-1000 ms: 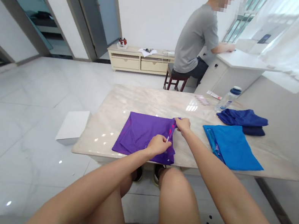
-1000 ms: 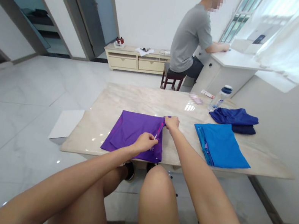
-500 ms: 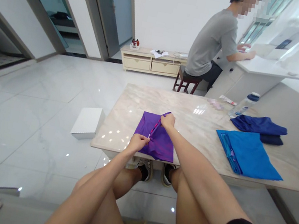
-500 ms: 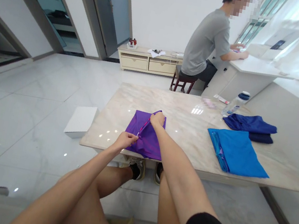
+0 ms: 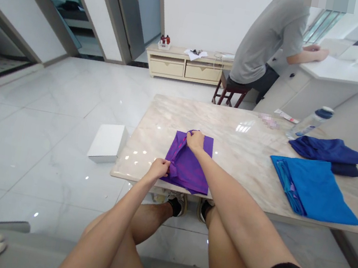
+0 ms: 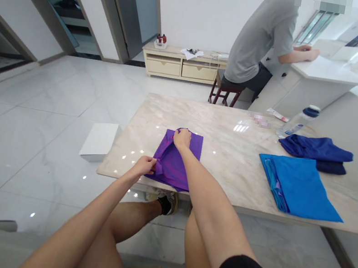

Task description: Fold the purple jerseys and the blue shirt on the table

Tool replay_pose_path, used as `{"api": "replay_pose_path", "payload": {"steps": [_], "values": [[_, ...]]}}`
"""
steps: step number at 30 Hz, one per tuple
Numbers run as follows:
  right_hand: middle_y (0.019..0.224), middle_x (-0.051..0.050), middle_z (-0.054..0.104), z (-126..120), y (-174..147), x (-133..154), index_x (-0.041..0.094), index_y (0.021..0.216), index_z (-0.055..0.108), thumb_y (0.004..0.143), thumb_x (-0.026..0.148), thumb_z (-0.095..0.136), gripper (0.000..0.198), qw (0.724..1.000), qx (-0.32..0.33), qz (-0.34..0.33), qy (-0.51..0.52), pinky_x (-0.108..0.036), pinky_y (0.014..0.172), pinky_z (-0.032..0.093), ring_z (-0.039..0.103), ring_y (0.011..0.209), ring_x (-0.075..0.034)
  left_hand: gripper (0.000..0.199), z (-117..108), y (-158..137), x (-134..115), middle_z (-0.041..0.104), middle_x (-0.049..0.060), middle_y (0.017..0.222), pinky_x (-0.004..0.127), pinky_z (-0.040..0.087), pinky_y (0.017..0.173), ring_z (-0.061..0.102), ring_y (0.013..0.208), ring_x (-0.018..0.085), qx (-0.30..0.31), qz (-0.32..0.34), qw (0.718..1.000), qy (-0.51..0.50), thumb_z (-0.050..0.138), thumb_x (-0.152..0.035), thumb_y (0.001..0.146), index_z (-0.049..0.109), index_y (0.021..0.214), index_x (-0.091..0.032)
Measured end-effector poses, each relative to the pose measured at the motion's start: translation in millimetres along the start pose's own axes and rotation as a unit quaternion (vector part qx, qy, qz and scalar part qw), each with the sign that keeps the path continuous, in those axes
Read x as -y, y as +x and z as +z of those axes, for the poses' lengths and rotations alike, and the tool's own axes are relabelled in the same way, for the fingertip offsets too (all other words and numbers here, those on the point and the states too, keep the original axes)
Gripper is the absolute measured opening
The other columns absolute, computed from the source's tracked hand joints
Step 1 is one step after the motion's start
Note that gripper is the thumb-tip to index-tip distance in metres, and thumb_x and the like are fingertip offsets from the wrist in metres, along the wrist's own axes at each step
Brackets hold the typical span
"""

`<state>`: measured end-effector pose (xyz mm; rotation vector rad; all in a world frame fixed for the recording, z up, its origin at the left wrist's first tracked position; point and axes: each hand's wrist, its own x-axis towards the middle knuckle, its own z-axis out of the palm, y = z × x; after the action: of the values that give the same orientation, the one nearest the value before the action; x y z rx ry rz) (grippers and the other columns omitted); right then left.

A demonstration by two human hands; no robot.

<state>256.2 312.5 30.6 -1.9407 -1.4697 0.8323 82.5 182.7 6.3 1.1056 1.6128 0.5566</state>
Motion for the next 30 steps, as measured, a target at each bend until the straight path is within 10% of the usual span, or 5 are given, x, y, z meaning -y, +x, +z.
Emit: {"api": "replay_pose_path", "payload": {"steps": [5,14,21,26,30], "values": [[0.086,-0.012,0.082,2.3,7.2,-5.9,0.012,0.089,0.073,0.113,0.027,0.054,0.034,0.994,0.074,0.0,0.075,-0.016,0.058,0.057,0.078,0.068,-0.014,0.036,-2.2,11.4,8.5,0.081,0.012,0.087,0.027,0.058,0.072,0.079,0.084,0.022,-0.033,-0.003,0.998,0.059,0.055,-0.041,0.105,0.068,0.08,-0.018],[0.097,-0.012,0.084,-48.1,16.9,-53.2,0.013,0.091,0.072,0.107,0.015,0.056,0.022,0.997,0.036,0.027,0.065,-0.017,0.052,0.056,0.077,0.064,-0.013,0.024,0.2,15.0,4.7,0.081,0.013,0.084,0.035,0.053,0.09,0.079,0.102,0.033,-0.09,0.049,0.975,0.198,0.074,-0.035,0.09,0.069,0.07,-0.023],[0.095,-0.011,0.084,-95.7,10.6,-81.6,0.013,0.089,0.075,0.102,0.013,0.06,0.02,0.999,0.05,0.0,-0.022,-0.019,0.057,0.055,0.077,0.065,-0.014,0.037,1.8,-0.7,-3.2,0.081,0.018,0.11,0.041,0.053,0.09,0.076,0.105,0.035,-0.135,0.066,0.961,0.231,0.061,-0.041,0.102,0.073,0.125,-0.016],[0.087,-0.01,0.084,-111.9,-3.1,-84.9,0.013,0.084,0.075,0.099,0.013,0.065,0.019,0.99,0.112,-0.036,-0.079,-0.019,0.058,0.055,0.076,0.064,-0.016,0.028,20.3,-22.8,-6.0,0.07,0.016,0.141,0.048,0.044,0.112,0.063,0.131,0.033,-0.104,0.375,0.82,0.42,0.054,-0.028,0.107,0.069,0.13,-0.021],[0.087,-0.009,0.084,-119.1,-17.7,-83.7,0.013,0.086,0.075,0.1,0.016,0.069,0.015,0.981,0.162,-0.043,-0.095,-0.017,0.052,0.053,0.075,0.06,-0.014,0.028,26.9,-26.2,0.5,0.075,0.013,0.117,0.047,0.045,0.107,0.064,0.118,0.031,-0.027,0.413,0.751,0.514,0.044,-0.03,0.113,0.071,0.114,-0.02]]}}
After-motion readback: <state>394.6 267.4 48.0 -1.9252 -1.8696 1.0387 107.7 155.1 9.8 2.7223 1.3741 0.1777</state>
